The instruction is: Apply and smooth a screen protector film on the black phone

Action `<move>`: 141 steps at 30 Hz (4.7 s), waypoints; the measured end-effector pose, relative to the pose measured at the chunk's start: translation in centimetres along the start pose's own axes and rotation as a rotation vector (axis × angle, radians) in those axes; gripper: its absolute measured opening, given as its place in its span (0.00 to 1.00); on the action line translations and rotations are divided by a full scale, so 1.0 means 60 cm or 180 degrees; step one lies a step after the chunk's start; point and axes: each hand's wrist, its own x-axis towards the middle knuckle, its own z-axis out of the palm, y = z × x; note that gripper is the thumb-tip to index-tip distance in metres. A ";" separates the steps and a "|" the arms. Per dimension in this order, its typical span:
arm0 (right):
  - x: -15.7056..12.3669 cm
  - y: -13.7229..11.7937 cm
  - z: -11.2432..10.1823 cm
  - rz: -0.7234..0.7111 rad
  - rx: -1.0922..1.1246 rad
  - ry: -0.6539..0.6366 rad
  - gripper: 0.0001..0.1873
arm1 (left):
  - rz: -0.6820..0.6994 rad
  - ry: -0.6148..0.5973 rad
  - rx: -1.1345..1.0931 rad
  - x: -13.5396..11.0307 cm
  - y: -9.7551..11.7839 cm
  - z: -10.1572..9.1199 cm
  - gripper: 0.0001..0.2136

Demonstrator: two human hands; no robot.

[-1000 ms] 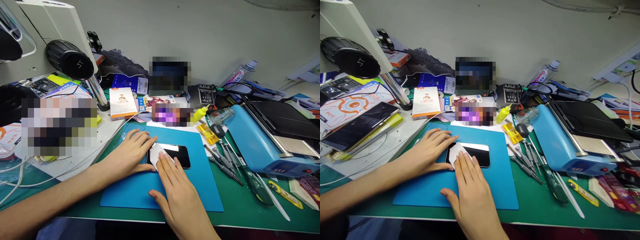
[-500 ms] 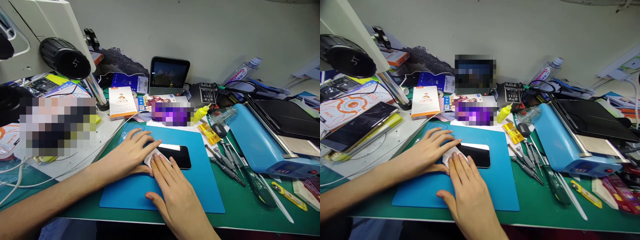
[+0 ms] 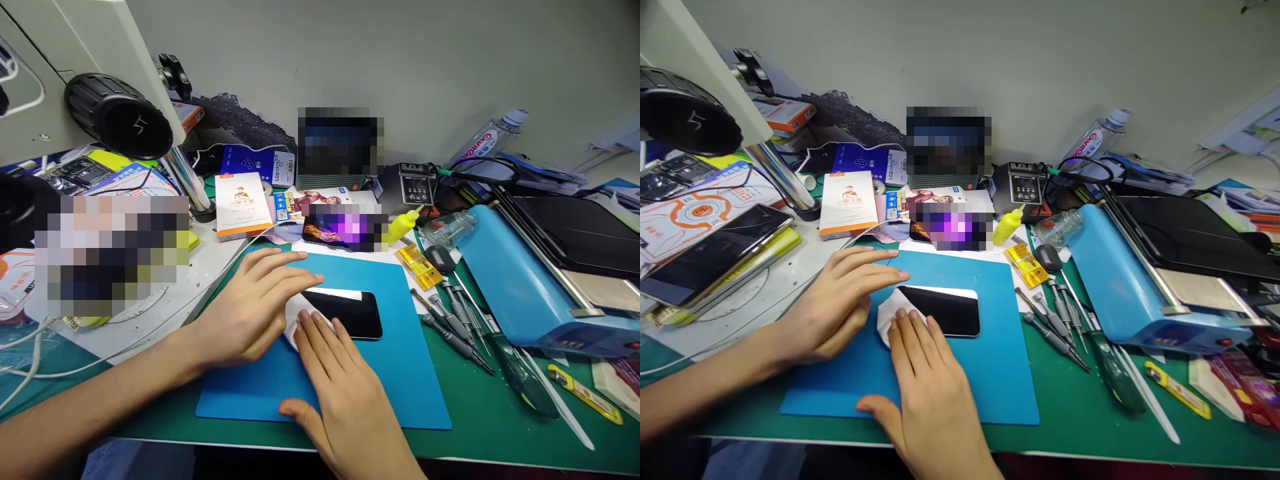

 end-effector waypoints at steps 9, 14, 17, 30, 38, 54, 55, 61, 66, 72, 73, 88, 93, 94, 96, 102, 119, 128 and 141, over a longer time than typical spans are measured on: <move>0.070 -0.002 0.023 0.0392 0.0027 0.0043 0.40 | -0.0375 0.0589 0.0454 0.002 -0.002 0.004 0.16; 0.008 -0.018 0.013 0.0123 -0.0082 0.0006 0.40 | -0.0405 0.0567 0.0534 0.002 -0.002 0.006 0.15; -0.003 -0.013 0.008 0.0049 -0.0124 0.0009 0.37 | -0.0392 0.0514 0.0597 0.001 -0.001 0.009 0.14; -0.015 0.006 0.000 0.0077 -0.0244 -0.0058 0.34 | -0.0386 0.0363 0.0749 0.000 -0.004 0.014 0.13; 0.023 0.041 -0.005 0.0260 -0.0301 -0.0024 0.32 | -0.0333 0.0282 0.0783 -0.001 0.002 0.013 0.14; -0.038 0.061 -0.009 0.0367 -0.0671 0.0137 0.31 | -0.0315 0.0134 0.0744 0.000 -0.001 0.022 0.13; -0.050 0.056 -0.012 0.0348 -0.0697 0.0132 0.32 | -0.0334 0.0111 0.0746 0.001 -0.001 0.023 0.13; -0.050 0.069 -0.014 0.0389 -0.0703 0.0089 0.30 | -0.0293 -0.0329 0.0697 -0.003 0.000 0.033 0.17; -0.031 0.088 -0.010 0.0589 -0.0614 0.0124 0.31 | -0.0179 -0.0485 0.0694 -0.007 -0.004 0.038 0.23; -0.081 0.083 -0.015 0.0519 -0.0592 0.0274 0.32 | -0.0109 -0.0740 0.0782 -0.005 -0.005 0.038 0.34; -0.079 0.087 -0.014 0.0518 -0.0580 0.0287 0.31 | -0.0109 -0.0759 0.0779 -0.005 -0.005 0.039 0.32; -0.083 0.140 -0.058 0.0470 -0.0128 0.0949 0.15 | -0.0194 -0.0726 0.0632 -0.011 -0.004 0.045 0.29; -0.038 0.186 -0.087 0.1510 -0.0434 0.1573 0.12 | -0.0152 -0.0704 0.0662 -0.013 -0.005 0.044 0.28; -0.030 0.191 -0.089 0.1535 -0.0501 0.1528 0.13 | -0.0134 -0.0689 0.0666 -0.013 -0.004 0.044 0.28; -0.017 0.197 -0.087 0.1365 -0.0598 0.1217 0.15 | -0.0124 -0.0660 0.0681 -0.013 -0.004 0.044 0.28; -0.002 0.208 -0.091 0.1209 -0.0375 0.0615 0.19 | -0.0183 -0.0612 0.0763 -0.012 -0.001 0.045 0.28; 0.116 0.338 -0.067 0.1877 0.0534 0.1223 0.26 | -0.0223 -0.0665 0.0731 -0.009 -0.002 0.040 0.30; 0.060 0.295 -0.122 0.1281 0.1365 0.1338 0.24 | -0.0376 -0.0666 0.1013 -0.009 -0.003 0.042 0.36; 0.014 0.239 -0.082 -0.0120 0.1108 0.0363 0.20 | -0.0527 -0.0785 0.1145 -0.006 -0.009 0.041 0.37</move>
